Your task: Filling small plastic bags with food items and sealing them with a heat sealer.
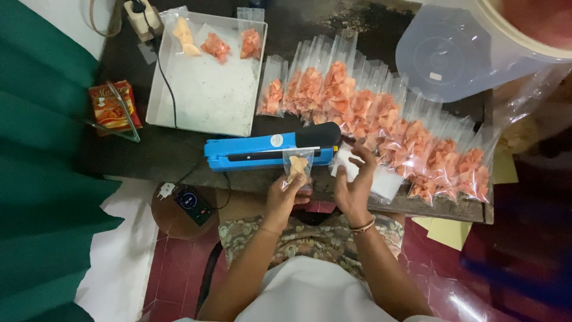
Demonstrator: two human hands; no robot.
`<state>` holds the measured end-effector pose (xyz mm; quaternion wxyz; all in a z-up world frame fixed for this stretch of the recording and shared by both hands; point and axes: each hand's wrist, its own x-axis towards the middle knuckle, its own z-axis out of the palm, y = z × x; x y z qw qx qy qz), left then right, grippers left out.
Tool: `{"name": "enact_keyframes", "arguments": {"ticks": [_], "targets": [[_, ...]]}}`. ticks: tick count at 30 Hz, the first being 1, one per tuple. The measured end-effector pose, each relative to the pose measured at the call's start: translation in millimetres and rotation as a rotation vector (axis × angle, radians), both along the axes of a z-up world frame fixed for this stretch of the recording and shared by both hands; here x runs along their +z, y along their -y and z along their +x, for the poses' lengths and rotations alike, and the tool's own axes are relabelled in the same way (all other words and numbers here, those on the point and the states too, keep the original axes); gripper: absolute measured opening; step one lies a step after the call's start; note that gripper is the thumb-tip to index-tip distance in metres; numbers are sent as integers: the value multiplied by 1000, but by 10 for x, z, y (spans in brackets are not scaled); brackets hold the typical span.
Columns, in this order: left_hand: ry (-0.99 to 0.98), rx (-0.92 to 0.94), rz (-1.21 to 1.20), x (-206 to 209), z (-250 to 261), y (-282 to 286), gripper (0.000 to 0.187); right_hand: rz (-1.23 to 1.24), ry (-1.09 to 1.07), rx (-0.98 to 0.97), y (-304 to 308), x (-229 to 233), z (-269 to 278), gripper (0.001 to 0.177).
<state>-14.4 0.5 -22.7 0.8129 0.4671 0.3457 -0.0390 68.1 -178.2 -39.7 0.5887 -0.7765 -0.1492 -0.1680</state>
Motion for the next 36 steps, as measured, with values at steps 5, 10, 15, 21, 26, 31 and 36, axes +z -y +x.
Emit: {"name": "enact_keyframes", "arguments": {"ticks": [5,10,15,21,26,31,36], "targets": [[-6,-20,24,-5,19,12,56,-254,-35,-18,-141,190,-1,31],[-5,-28,-6,-78,-3,37,63,-399,42,26,-353,345,246,26],[-10,-38,3,-29,-29,15,64,-518,143,61,-483,195,450,27],[-11,-39,10,-55,-32,-22,65,-536,138,121,-487,195,436,33],[-5,-19,19,-14,-29,-34,63,-479,78,105,-505,251,324,27],[3,-1,17,-2,-71,-16,55,-447,45,95,-410,475,161,10],[121,-118,106,-157,-166,-42,48,-239,78,157,-183,550,-56,13]]}}
